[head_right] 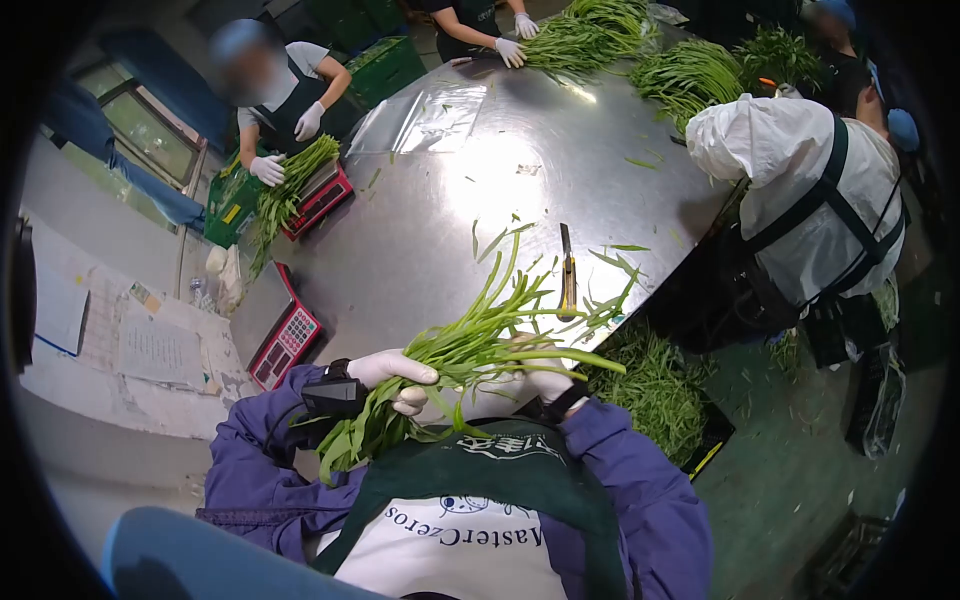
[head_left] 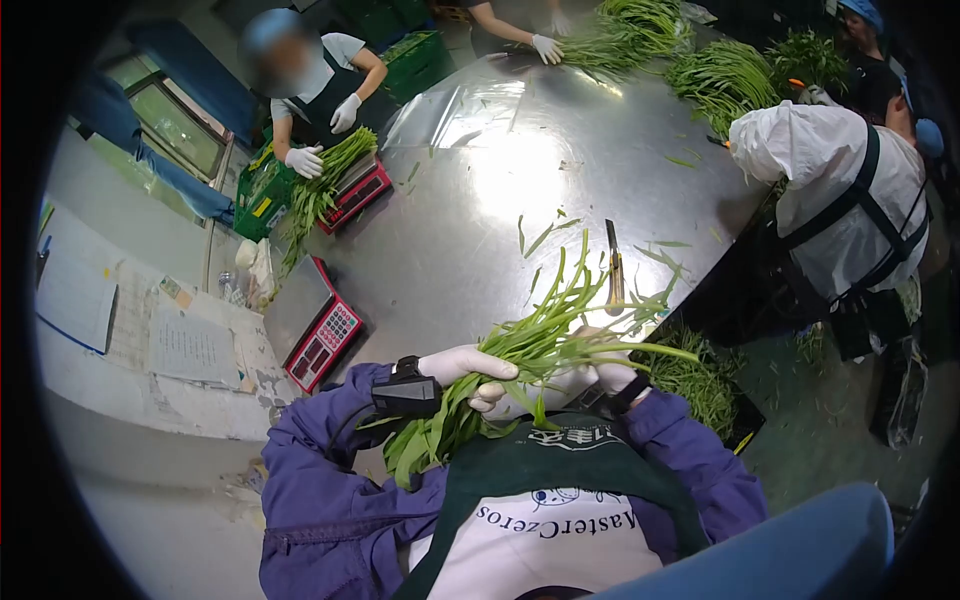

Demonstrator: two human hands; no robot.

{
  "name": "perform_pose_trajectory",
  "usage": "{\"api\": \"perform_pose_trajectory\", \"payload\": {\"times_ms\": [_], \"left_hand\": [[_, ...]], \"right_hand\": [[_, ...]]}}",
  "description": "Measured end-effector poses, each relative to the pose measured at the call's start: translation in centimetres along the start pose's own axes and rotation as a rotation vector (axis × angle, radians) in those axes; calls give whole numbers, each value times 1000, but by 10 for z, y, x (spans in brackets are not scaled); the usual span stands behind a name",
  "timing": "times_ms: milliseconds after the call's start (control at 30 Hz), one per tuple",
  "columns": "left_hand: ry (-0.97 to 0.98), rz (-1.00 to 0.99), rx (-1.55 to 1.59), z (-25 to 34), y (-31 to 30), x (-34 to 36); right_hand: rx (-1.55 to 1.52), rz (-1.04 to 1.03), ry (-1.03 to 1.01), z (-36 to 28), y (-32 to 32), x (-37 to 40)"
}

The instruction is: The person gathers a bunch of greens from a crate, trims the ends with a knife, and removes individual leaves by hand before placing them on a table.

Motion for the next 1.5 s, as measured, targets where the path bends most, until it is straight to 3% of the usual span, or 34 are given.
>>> {"api": "perform_pose_trajectory", "payload": {"times_ms": [67, 100, 133, 200, 233, 267, 333, 367, 433, 467, 500, 533, 567, 633, 800, 967, 1000, 1200, 1333, 1400, 1433, 1467, 1500], "left_hand": [[6, -12, -5, -1, -1, -1], [35, 24, -55, 3, -1, 0], [63, 62, -104, 6, -1, -1], [90, 80, -153, 8, -4, -4], [113, 95, -203, 11, -6, -7], [115, 95, -202, 11, -8, -11], [163, 211, -569, 17, -13, -20], [254, 224, -585, 24, -2, -20], [189, 287, -721, 13, -1, -30], [140, 299, -822, 4, -2, -36], [254, 346, -1099, 3, 2, -40], [140, 298, -1262, 10, 20, -36], [142, 297, -1260, 5, 20, -40], [241, 246, -1590, -8, 28, -48], [293, 264, -1520, -11, 25, -49], [242, 233, -1479, -26, 7, -57], [264, 175, -1344, -31, 3, -59], [199, -53, -1000, -39, 10, -55], [96, -52, -878, -53, -9, -60], [174, 85, -937, -47, -25, -61], [301, 161, -836, -41, -36, -60], [375, 441, -1060, 0, -24, -27], [634, 895, -1498, 11, -42, -15]], "right_hand": [[248, 61, 42, -16, -8, 11], [338, -29, 104, -20, -13, 16], [386, 74, 220, -12, -23, 24], [1297, -101, 95, -34, 5, 42], [1162, -88, 449, -19, -7, 49], [868, -163, 578, -17, 8, 59], [402, -338, 376, -7, 26, 56], [185, -376, 297, -14, 35, 52], [-197, -490, 73, -24, 32, 42], [-290, -456, 152, -33, 37, 33], [-324, -389, 160, -42, 42, 27], [-357, -322, 168, -51, 53, 25], [-393, -283, 185, -48, 49, 22], [-402, -299, 195, -48, 52, 19], [-462, -343, 177, -55, 53, 14], [-511, -197, 80, -69, 38, 2], [-509, -198, 84, -74, 43, 3], [-435, -473, 227, -79, 61, 3], [-313, -395, 174, -85, 72, 1], [-269, -165, 133, -94, 74, -9], [-156, -113, 33, -106, 74, -16], [-42, -64, -66, -119, 79, -24], [75, -28, -257, -141, 87, -28]]}}
Point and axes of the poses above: each hand's wrist, its own x-axis away from the middle knuckle, its own y-axis out of the palm, z = x × y, the point moved 6 cm from there along -x, towards the middle knuckle, and after that the axes turned 15 degrees about -x, right-handed, at the moved point
